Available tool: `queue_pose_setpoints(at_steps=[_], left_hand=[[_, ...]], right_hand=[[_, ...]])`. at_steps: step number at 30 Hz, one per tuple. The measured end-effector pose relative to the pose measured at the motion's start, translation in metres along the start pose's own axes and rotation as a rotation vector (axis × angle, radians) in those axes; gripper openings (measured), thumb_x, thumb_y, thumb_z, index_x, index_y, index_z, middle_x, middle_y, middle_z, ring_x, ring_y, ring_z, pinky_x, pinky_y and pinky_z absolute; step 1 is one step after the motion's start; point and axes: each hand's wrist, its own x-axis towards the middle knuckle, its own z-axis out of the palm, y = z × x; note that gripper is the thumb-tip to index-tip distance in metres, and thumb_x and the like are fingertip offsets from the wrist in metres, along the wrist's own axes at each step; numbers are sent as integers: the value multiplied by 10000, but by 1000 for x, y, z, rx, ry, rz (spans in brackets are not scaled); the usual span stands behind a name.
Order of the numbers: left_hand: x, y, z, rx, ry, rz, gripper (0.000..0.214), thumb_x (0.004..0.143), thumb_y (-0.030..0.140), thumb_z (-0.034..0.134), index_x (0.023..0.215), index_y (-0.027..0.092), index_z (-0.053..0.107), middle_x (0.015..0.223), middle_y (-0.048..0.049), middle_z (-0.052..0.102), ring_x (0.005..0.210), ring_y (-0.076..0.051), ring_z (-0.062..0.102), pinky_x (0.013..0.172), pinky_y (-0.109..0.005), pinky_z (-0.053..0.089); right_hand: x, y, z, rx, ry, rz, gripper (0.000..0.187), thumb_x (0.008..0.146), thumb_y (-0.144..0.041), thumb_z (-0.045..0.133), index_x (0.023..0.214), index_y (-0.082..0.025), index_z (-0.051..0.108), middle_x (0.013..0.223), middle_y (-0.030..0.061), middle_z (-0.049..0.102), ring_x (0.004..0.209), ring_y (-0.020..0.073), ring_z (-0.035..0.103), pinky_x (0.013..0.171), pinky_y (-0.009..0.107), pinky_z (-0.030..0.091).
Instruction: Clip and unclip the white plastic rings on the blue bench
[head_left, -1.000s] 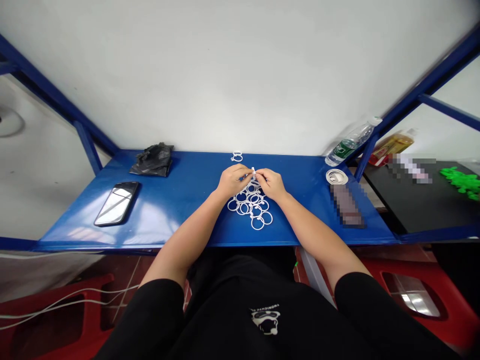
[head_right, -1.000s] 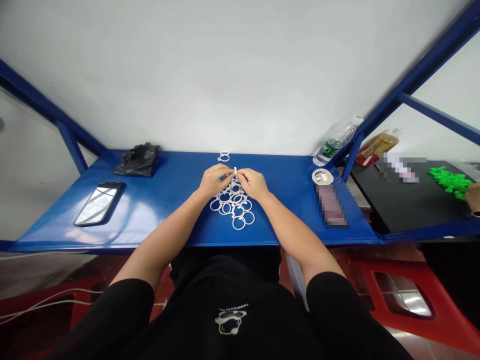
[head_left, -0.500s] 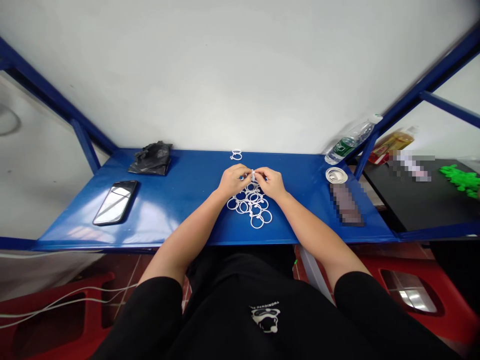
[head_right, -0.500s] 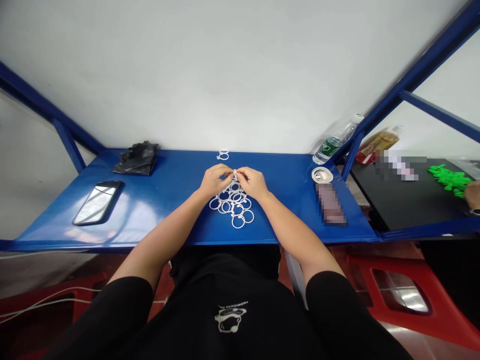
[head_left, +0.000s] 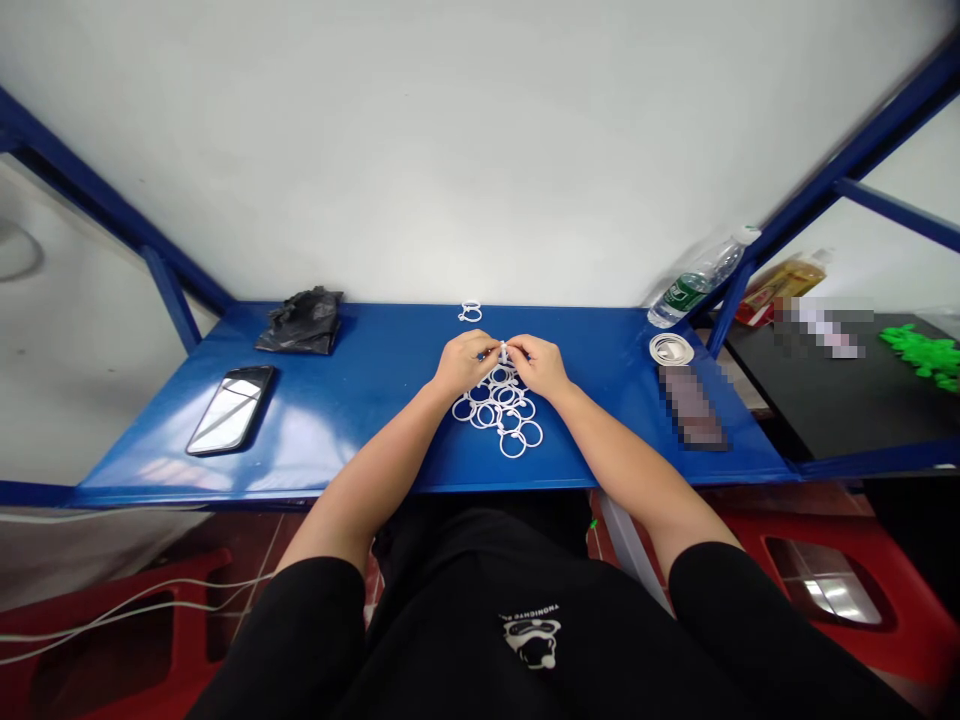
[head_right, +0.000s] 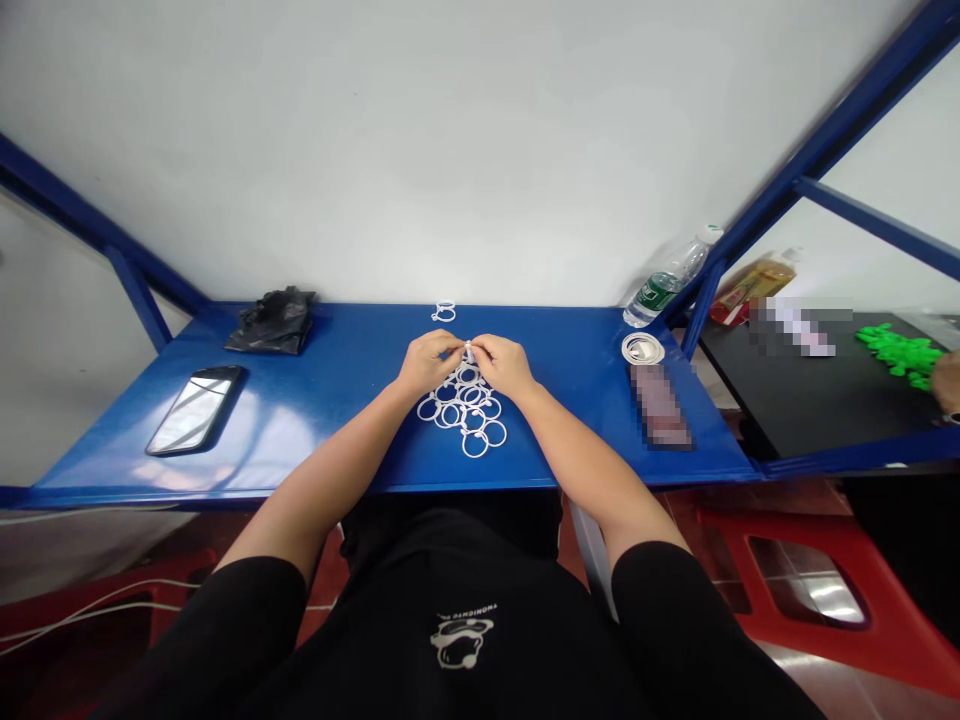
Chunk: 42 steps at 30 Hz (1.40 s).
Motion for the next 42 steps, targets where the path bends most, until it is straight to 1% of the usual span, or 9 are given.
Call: queue_pose_setpoints(at_steps=[10, 14, 17, 21, 25, 27, 32, 37, 42], left_hand=[[3, 1, -10, 8, 19, 52, 216, 1018, 329, 608, 929, 230, 778, 929, -65, 781, 885, -204, 723, 873, -372, 565], [3, -13, -14, 58, 87, -90, 277, 1050, 342, 561, 889, 236, 760, 936, -55, 779, 923, -211, 715, 916, -384, 555], [7, -32, -17, 132, 119, -219, 230, 1041, 327, 574, 953, 232, 764, 1026, -68, 775, 1012, -227, 704, 982, -397, 537], [23, -56, -20, 222, -9, -355, 235, 1012, 358, 618, 1118, 219, 775, 1205, -103, 756, 1165, -273, 663, 1088, -434, 490], [46, -66, -19, 327, -212, -412, 492, 992, 399, 622, 1457, 239, 647, 1494, -106, 635, 1354, -324, 563, 1166, -463, 426], [56, -67, -16, 408, -299, -470, 583, 978, 456, 637, 1530, 274, 590, 1579, -112, 559, 1420, -368, 503, 1184, -511, 390], [58, -65, -7, 502, -359, -601, 529, 951, 534, 661, 1435, 322, 672, 1529, -148, 576, 1424, -421, 476, 1155, -584, 355], [43, -65, -7, 504, -292, -589, 350, 960, 474, 663, 1244, 283, 739, 1368, -148, 671, 1319, -397, 545, 1099, -554, 372], [39, -60, -12, 473, -314, -565, 204, 950, 410, 698, 1063, 248, 749, 1201, -136, 713, 1177, -371, 630, 1043, -535, 398]], right_hand=[[0, 1, 4, 22, 77, 4, 258, 1049, -368, 546, 1048, -260, 780, 1046, 55, 823, 973, 235, 768, 928, 376, 605], [1, 3, 3, 43, 104, 8, 251, 1047, -364, 549, 1062, -259, 776, 1062, 53, 823, 980, 238, 771, 938, 388, 611], [1, 4, 2, 58, 113, -3, 242, 1041, -354, 561, 1073, -254, 779, 1058, 52, 822, 970, 234, 775, 918, 378, 615], [1, 4, 4, 67, 114, -18, 214, 1019, -328, 591, 1045, -244, 786, 1015, 48, 823, 907, 224, 776, 853, 360, 615], [1, 1, 5, 61, 90, -8, 204, 1011, -306, 599, 1021, -239, 791, 989, 48, 822, 886, 218, 774, 842, 350, 606], [1, 1, 4, 56, 81, 4, 196, 1005, -305, 608, 1008, -239, 793, 987, 49, 823, 884, 217, 772, 840, 348, 605], [0, 1, 2, 65, 77, 5, 199, 999, -317, 613, 990, -235, 794, 971, 48, 823, 858, 214, 766, 812, 343, 599], [1, 1, 3, 67, 28, 40, 195, 990, -298, 612, 997, -239, 797, 975, 46, 824, 883, 218, 762, 838, 345, 599], [1, -1, 4, 73, 15, 51, 192, 985, -285, 616, 993, -236, 801, 965, 44, 822, 879, 215, 759, 848, 341, 594]])
